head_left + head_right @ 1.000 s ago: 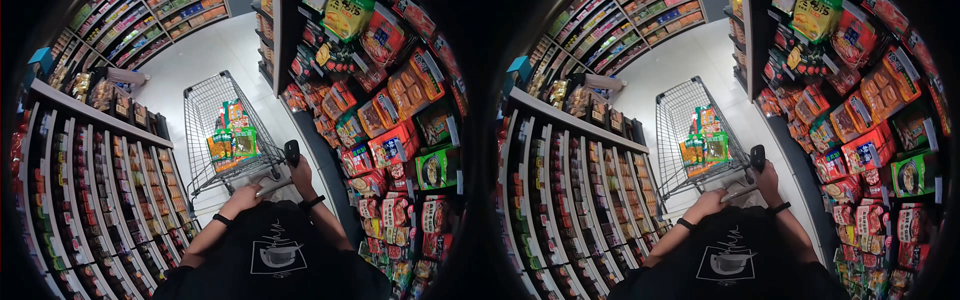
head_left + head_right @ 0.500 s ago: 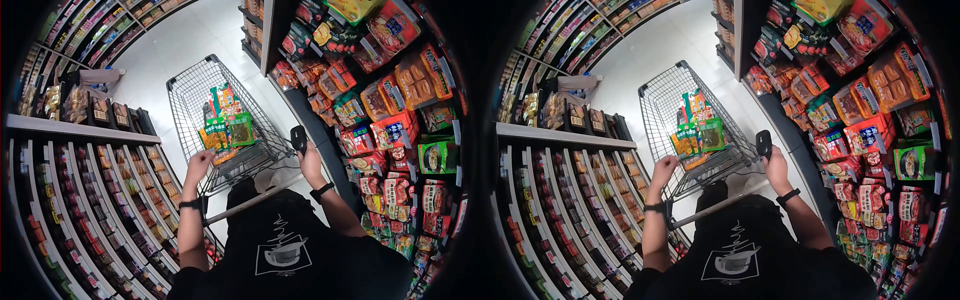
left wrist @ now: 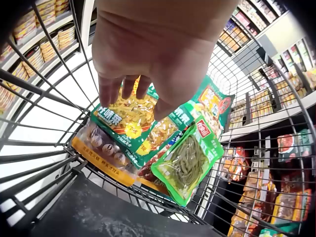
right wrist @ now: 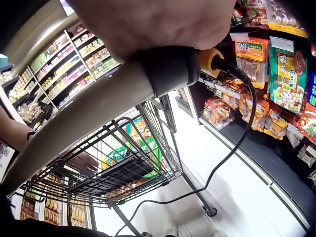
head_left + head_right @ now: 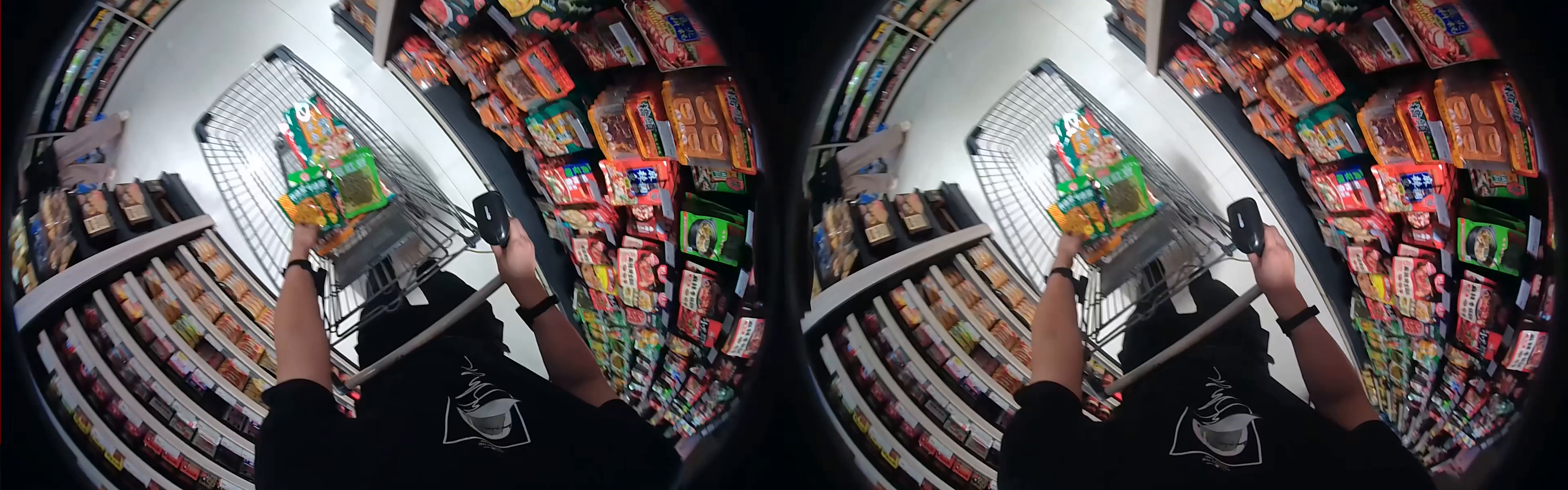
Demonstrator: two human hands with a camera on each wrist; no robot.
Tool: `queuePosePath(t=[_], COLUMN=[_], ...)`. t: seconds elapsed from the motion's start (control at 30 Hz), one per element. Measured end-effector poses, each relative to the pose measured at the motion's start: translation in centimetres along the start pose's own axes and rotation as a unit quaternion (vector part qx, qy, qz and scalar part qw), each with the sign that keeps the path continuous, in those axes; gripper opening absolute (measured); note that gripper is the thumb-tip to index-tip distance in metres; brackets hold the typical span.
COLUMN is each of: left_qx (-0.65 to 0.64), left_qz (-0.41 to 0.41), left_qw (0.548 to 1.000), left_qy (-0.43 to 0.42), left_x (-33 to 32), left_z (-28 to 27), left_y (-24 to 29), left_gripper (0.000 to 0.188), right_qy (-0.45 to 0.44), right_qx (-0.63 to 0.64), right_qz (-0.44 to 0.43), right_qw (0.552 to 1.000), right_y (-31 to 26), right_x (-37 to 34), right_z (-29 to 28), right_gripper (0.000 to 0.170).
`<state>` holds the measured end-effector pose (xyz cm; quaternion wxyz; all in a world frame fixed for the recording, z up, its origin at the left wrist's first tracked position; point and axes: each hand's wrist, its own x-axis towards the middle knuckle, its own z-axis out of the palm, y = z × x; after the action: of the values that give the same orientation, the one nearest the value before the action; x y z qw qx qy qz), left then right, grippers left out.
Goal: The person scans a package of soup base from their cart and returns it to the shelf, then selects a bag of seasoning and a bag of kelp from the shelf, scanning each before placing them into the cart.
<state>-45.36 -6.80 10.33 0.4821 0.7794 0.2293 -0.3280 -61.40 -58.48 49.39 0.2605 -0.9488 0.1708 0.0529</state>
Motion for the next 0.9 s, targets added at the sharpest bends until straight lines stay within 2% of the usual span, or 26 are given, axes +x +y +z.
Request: queuePosePath(t=[0.07,0.1,0.13,0.17,0.2,0.3,0.33,0.43,0.47,0.5,0.57,0.6,0.67,0.73,0.83,0.87,0.9], left_qx=[0.04,0.176,0.13,0.14,0.119,0.086,0.081,0.153,0.2,0.194,0.182,0.166,0.211,0.275,0.288,0.304,0.282], left_qz=[0.032,-0.01,0.068,0.026,0.024,0.007,0.0,-0.024,-0.01,-0.04,-0.097,-0.113,-0.116,-0.102,-0.09,-0.079,-0.063], left_qw=[0.998,0.982,0.987,0.985,0.988,0.992,0.992,0.975,0.965,0.961,0.95,0.956,0.943,0.921,0.91,0.899,0.911], left_qy=[0.043,0.064,0.065,0.097,0.097,0.095,0.096,0.16,0.168,0.191,0.236,0.212,0.231,0.255,0.286,0.306,0.294], left_x=[2.0,0.8,4.9,3.5,4.5,6.3,6.5,4.1,6.6,6.6,4.5,3.2,1.4,0.6,-1.8,-2.6,-2.3], left_z=[0.7,0.4,0.6,0.7,0.9,1.2,0.8,1.4,1.9,2.4,3.5,3.0,3.2,3.3,3.6,3.8,3.8], left_y=[-1.5,1.2,-3.4,-1.3,-2.2,-3.3,-3.0,1.1,-1.4,-1.2,1.6,3.2,5.8,6.4,9.4,10.7,10.8], left_gripper=[0.048,0.051,0.05,0.046,0.046,0.048,0.049,0.054,0.069,0.075,0.087,0.095,0.092,0.089,0.088,0.082,0.077], right_qy=[0.005,0.004,0.003,0.004,0.033,0.023,0.032,0.031,0.049,0.033,0.03,0.031,0.039,0.029,0.022,0.021,0.019], right_qx=[-0.001,-0.009,-0.018,-0.025,-0.031,-0.034,-0.037,-0.031,-0.024,-0.026,-0.026,-0.03,-0.038,-0.042,-0.033,-0.027,-0.029], right_qz=[0.026,0.035,0.043,0.051,0.025,0.039,0.018,-0.012,-0.029,-0.015,0.007,-0.005,-0.034,-0.022,0.005,0.016,0.007], right_qw=[1.0,0.999,0.999,0.998,0.999,0.998,0.999,0.999,0.998,0.999,0.999,0.999,0.998,0.998,0.999,0.999,0.999], right_y=[-0.1,-0.2,-0.4,-0.8,-1.3,-1.0,-0.6,-0.6,0.1,-0.2,-0.1,-0.1,-0.1,0.0,0.0,-0.1,-0.1], right_x=[0.1,0.0,0.1,0.1,0.3,0.3,0.3,0.5,0.3,0.4,0.3,0.3,0.6,0.5,0.3,0.4,0.6], right_z=[0.2,0.3,0.1,0.0,0.0,0.2,0.4,0.6,1.0,0.8,1.0,1.0,1.0,0.9,1.0,1.0,0.8], right_gripper=[0.052,0.05,0.049,0.048,0.042,0.035,0.031,0.03,0.029,0.028,0.029,0.03,0.031,0.032,0.034,0.034,0.034])
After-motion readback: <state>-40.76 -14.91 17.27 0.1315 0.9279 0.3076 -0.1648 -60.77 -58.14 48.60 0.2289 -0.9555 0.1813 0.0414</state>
